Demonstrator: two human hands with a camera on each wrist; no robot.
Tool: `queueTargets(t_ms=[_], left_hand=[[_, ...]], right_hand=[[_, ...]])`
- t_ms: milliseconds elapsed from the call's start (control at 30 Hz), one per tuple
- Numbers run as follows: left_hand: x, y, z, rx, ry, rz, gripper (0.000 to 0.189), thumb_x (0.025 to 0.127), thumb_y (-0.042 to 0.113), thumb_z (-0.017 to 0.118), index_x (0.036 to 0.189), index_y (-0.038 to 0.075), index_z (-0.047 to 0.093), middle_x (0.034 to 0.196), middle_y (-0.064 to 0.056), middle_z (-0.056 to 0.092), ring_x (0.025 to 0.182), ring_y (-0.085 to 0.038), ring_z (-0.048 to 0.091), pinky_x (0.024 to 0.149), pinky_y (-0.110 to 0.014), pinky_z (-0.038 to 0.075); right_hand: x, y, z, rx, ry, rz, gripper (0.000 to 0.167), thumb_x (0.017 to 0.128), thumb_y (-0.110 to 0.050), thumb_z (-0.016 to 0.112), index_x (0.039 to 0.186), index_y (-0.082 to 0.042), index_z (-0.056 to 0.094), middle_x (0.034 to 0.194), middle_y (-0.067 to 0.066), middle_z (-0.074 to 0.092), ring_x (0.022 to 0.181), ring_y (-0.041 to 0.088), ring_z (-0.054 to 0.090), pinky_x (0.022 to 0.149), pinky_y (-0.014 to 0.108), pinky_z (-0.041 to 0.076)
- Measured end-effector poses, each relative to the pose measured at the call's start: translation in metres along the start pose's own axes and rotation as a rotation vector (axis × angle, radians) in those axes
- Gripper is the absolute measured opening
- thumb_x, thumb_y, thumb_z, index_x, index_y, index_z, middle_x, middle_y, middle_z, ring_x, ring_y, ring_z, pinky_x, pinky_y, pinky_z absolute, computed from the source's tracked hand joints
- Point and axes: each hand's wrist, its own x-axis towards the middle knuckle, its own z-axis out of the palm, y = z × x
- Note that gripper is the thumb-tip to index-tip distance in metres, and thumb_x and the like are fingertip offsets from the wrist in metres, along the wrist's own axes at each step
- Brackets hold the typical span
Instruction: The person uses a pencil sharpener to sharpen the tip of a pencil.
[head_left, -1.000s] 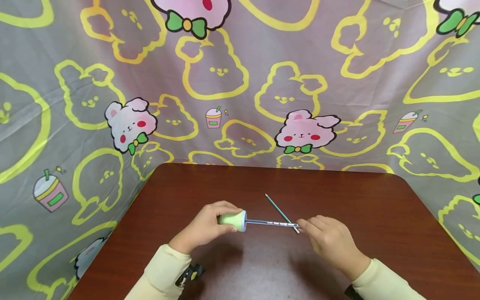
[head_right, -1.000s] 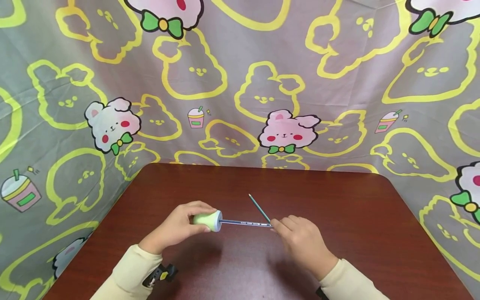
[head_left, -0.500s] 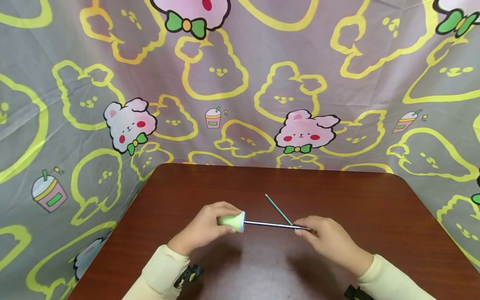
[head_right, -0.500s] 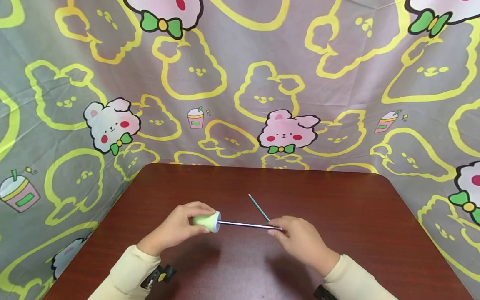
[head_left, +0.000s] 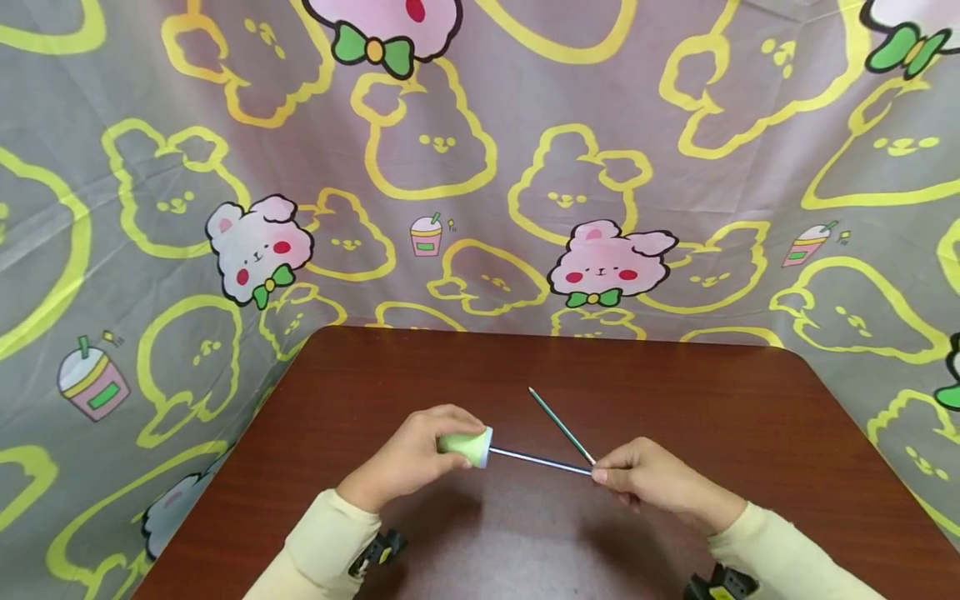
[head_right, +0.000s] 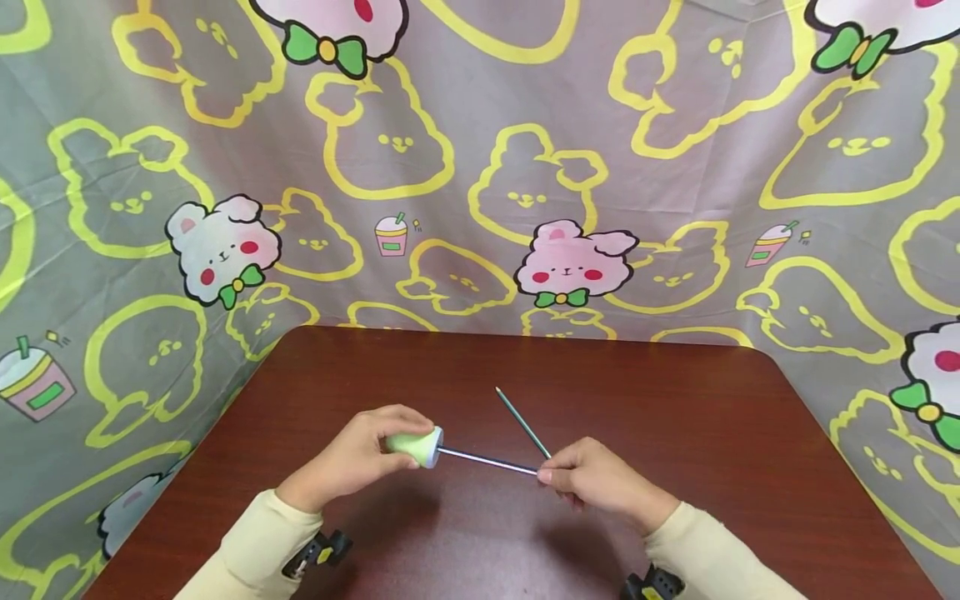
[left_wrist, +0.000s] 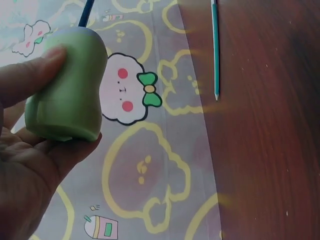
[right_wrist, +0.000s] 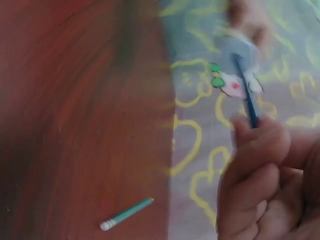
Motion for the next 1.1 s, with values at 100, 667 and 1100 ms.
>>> queueTargets(t_ms=[100,667,1100], left_hand=[[0.000,0.000,0.001,0.022,0.001,-0.012,0.037,0.073,-0.004,0.078,0.109,-0.001,0.072,0.108,-0.006,0.068,0.099,-0.022,0.063,0.079,-0.025,0.051],[0.002,0.001,-0.006,-0.068,0.054,-0.051,0.037,0.075,0.000,0.079,0.111,0.001,0.071,0.108,-0.007,0.068,0.096,-0.019,0.062,0.078,-0.025,0.051],[0.002,-0.001,-0.005,-0.025,0.074,-0.040,0.037,0.073,0.001,0.081,0.109,0.002,0.072,0.108,-0.006,0.069,0.099,-0.020,0.063,0.080,-0.026,0.052]], right_hand=[[0.004,-0.002,-0.005,0.088,-0.074,0.138,0.022,0.094,-0.014,0.060,0.077,-0.001,0.066,0.059,-0.004,0.050,0.051,0.004,0.045,0.047,0.023,0.041],[0.009,0.010,0.005,-0.717,0.600,-0.644,0.022,0.096,-0.019,0.057,0.085,-0.008,0.074,0.072,-0.006,0.066,0.059,0.008,0.059,0.051,0.027,0.047],[0.008,0.004,-0.001,-0.517,0.338,-0.271,0.010,0.087,-0.023,0.070,0.092,-0.015,0.074,0.081,-0.013,0.065,0.068,0.003,0.056,0.056,0.025,0.046]])
